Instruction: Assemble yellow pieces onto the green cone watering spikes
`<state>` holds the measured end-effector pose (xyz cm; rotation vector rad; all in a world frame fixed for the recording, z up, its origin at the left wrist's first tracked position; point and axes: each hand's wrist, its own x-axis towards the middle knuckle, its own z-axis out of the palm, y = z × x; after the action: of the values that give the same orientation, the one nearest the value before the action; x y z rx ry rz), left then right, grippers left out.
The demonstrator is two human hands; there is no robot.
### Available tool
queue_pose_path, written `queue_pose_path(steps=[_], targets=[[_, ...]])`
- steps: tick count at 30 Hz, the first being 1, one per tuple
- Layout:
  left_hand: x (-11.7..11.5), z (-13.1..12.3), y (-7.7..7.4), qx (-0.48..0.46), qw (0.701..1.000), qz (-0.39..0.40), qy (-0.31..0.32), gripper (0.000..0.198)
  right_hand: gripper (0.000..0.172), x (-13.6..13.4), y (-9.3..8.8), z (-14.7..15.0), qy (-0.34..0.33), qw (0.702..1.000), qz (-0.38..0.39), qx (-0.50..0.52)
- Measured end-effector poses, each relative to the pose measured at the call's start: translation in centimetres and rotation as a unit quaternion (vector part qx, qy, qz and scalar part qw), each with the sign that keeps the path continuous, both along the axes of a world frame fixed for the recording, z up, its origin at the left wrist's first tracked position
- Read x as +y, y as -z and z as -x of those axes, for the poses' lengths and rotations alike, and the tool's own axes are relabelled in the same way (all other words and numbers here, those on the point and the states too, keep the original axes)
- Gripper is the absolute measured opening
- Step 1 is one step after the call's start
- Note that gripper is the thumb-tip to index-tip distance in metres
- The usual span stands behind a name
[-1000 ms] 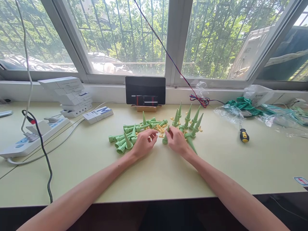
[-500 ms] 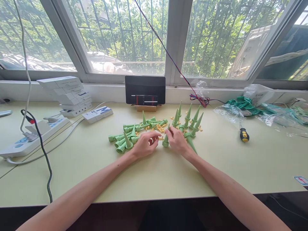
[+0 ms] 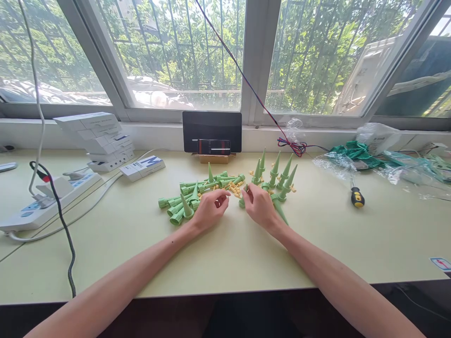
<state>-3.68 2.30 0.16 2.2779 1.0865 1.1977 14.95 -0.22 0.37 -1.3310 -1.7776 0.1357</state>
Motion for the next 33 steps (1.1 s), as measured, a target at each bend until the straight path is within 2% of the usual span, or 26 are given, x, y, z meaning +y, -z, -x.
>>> queue_pose_path(steps=[14, 25, 33], targets=[[0.19, 0.08, 0.09, 0.006, 0.999, -0.027, -0.027, 0.013, 0.017, -0.07, -0.51, -0.26, 0.057, 0.998, -0.008, -0.026], [-0.18, -0.01, 0.01, 0.027, 0.999, -0.007, 0.030, 0.015, 0.007, -0.15, -0.58, -0.34, 0.069, 0.998, 0.004, -0.006], [-0.16, 0.06, 0.11, 0.052, 0.998, -0.018, 0.043, 0.015, 0.019, -0.11, -0.43, -0.31, 0.070, 0.997, 0.002, 0.022]])
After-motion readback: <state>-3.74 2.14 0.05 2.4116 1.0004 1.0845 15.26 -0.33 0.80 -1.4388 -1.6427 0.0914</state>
